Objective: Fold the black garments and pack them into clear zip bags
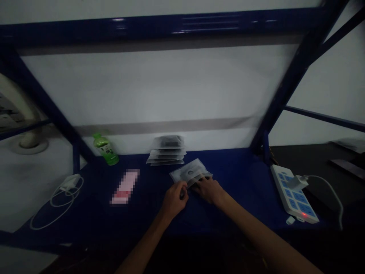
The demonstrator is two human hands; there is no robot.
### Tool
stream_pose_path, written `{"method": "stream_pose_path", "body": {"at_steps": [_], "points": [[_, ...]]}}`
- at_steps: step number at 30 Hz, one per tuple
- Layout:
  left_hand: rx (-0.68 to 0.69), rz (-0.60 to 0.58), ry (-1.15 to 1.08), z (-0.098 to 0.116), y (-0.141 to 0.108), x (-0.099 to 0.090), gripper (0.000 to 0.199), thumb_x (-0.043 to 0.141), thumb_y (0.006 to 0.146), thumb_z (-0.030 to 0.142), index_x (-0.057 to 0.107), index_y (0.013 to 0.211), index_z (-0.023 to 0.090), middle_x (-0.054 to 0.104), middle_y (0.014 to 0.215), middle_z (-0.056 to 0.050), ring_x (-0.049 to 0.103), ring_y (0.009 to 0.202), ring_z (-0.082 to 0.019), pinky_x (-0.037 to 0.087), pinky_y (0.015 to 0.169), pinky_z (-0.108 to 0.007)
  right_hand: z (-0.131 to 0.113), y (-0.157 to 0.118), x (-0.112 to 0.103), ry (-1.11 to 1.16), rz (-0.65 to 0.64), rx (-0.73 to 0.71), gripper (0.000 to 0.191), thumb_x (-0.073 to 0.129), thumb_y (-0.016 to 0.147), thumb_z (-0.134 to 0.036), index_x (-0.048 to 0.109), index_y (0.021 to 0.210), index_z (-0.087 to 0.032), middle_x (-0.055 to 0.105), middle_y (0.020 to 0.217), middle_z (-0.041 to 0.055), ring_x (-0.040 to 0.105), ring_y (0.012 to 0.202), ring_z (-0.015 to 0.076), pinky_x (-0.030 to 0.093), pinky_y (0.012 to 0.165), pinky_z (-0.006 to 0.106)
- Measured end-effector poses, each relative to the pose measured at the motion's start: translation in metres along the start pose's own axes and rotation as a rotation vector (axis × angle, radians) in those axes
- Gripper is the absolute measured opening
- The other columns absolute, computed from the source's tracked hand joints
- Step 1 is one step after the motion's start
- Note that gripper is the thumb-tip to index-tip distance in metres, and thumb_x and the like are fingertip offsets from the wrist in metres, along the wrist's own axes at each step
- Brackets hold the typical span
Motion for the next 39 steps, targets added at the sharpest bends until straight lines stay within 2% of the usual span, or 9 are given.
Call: {"method": "stream_pose_path", "body": {"at_steps": [6, 13, 17, 20, 24, 28, 33, 36, 39], "points": [[-0.008, 0.03, 0.008, -0.002, 0.0, 0.0, 0.022, 0.053, 0.082, 0.009, 0.054, 0.1, 0.023, 0.063, 0.086, 0.0, 0.064, 0.08, -0.016, 0.051, 0.074, -0.027, -0.016, 0.011, 0.0, -0.027, 0.103, 0.02, 0.04, 0.033, 0.102, -0.039, 0.059, 0.128, -0.023, 0.067, 0.118, 0.0169, 0.065, 0.102, 0.0305, 0.049, 0.084, 0.044], [-0.068, 0.085, -0.009, -0.003, 0.001, -0.002, 0.02, 0.054, 0.083, 0.012, 0.054, 0.1, 0.023, 0.063, 0.089, -0.001, 0.064, 0.082, -0.017, 0.051, 0.073, -0.027, 0.0, -0.011, -0.001, -0.014, 0.134, -0.085, 0.063, 0.038, 0.093, -0.065, 0.046, 0.142, -0.025, 0.055, 0.137, 0.0164, 0.064, 0.105, 0.0315, 0.049, 0.085, 0.043], [-0.063, 0.083, -0.008, -0.003, 0.001, -0.003, 0.019, 0.052, 0.085, 0.013, 0.054, 0.1, 0.023, 0.062, 0.086, -0.001, 0.064, 0.079, -0.017, 0.05, 0.071, -0.027, 0.007, -0.018, 0.0, -0.06, 0.099, -0.12, 0.049, 0.046, 0.097, -0.044, 0.042, 0.144, -0.035, 0.044, 0.149, 0.0138, 0.067, 0.1, 0.0303, 0.053, 0.077, 0.042], [-0.058, 0.071, -0.007, -0.002, 0.001, -0.003, 0.017, 0.051, 0.086, 0.014, 0.055, 0.1, 0.024, 0.063, 0.087, -0.001, 0.064, 0.079, -0.017, 0.05, 0.07, -0.027, 0.001, -0.01, 0.001, -0.092, 0.117, -0.065, 0.043, 0.039, 0.099, -0.026, 0.048, 0.139, -0.036, 0.051, 0.143, 0.0135, 0.069, 0.093, 0.0268, 0.055, 0.074, 0.039], [-0.059, 0.082, -0.009, -0.002, 0.001, -0.003, 0.018, 0.052, 0.084, 0.013, 0.055, 0.098, 0.024, 0.063, 0.086, -0.001, 0.064, 0.078, -0.017, 0.05, 0.071, -0.027, -0.013, 0.011, 0.003, -0.108, 0.127, 0.007, 0.04, 0.039, 0.092, -0.006, 0.066, 0.118, -0.02, 0.069, 0.112, 0.0175, 0.071, 0.089, 0.0276, 0.056, 0.072, 0.037], [-0.075, 0.08, -0.009, -0.003, 0.001, -0.004, 0.015, 0.054, 0.083, 0.013, 0.055, 0.095, 0.023, 0.062, 0.084, 0.0, 0.064, 0.076, -0.016, 0.05, 0.07, -0.026, -0.018, 0.027, 0.007, -0.118, 0.13, 0.034, 0.034, 0.04, 0.088, -0.001, 0.072, 0.093, -0.009, 0.072, 0.093, 0.0205, 0.071, 0.082, 0.0291, 0.056, 0.069, 0.04], [-0.085, 0.119, -0.023, -0.004, 0.002, -0.005, 0.015, 0.052, 0.084, 0.013, 0.054, 0.095, 0.023, 0.062, 0.084, 0.0, 0.064, 0.077, -0.016, 0.05, 0.071, -0.026, -0.014, 0.014, 0.015, -0.121, 0.186, -0.022, 0.034, 0.037, 0.097, -0.015, 0.066, 0.116, -0.013, 0.069, 0.111, 0.0208, 0.069, 0.089, 0.0282, 0.055, 0.076, 0.041], [-0.085, 0.132, -0.022, -0.004, 0.002, -0.005, 0.015, 0.052, 0.085, 0.014, 0.054, 0.096, 0.023, 0.062, 0.085, 0.0, 0.065, 0.078, -0.016, 0.05, 0.072, -0.027, -0.009, -0.006, 0.022, -0.127, 0.229, -0.031, 0.046, 0.031, 0.102, -0.034, 0.042, 0.145, -0.024, 0.049, 0.142, 0.0216, 0.065, 0.103, 0.032, 0.055, 0.077, 0.044], [-0.096, 0.149, -0.024, -0.003, 0.003, -0.005, 0.015, 0.052, 0.085, 0.014, 0.055, 0.097, 0.023, 0.063, 0.087, -0.001, 0.065, 0.08, -0.017, 0.051, 0.073, -0.027, -0.005, -0.024, 0.03, -0.139, 0.257, -0.103, 0.052, 0.027, 0.102, -0.042, 0.023, 0.154, -0.034, 0.031, 0.156, 0.0158, 0.054, 0.12, 0.0382, 0.055, 0.079, 0.046]]}}
Point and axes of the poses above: each hand's wrist, its own y-axis towards the middle knuckle, its own x-axis out of the palm, z = x × y, the point moved 3 cm from there along y, towards the middle knuckle
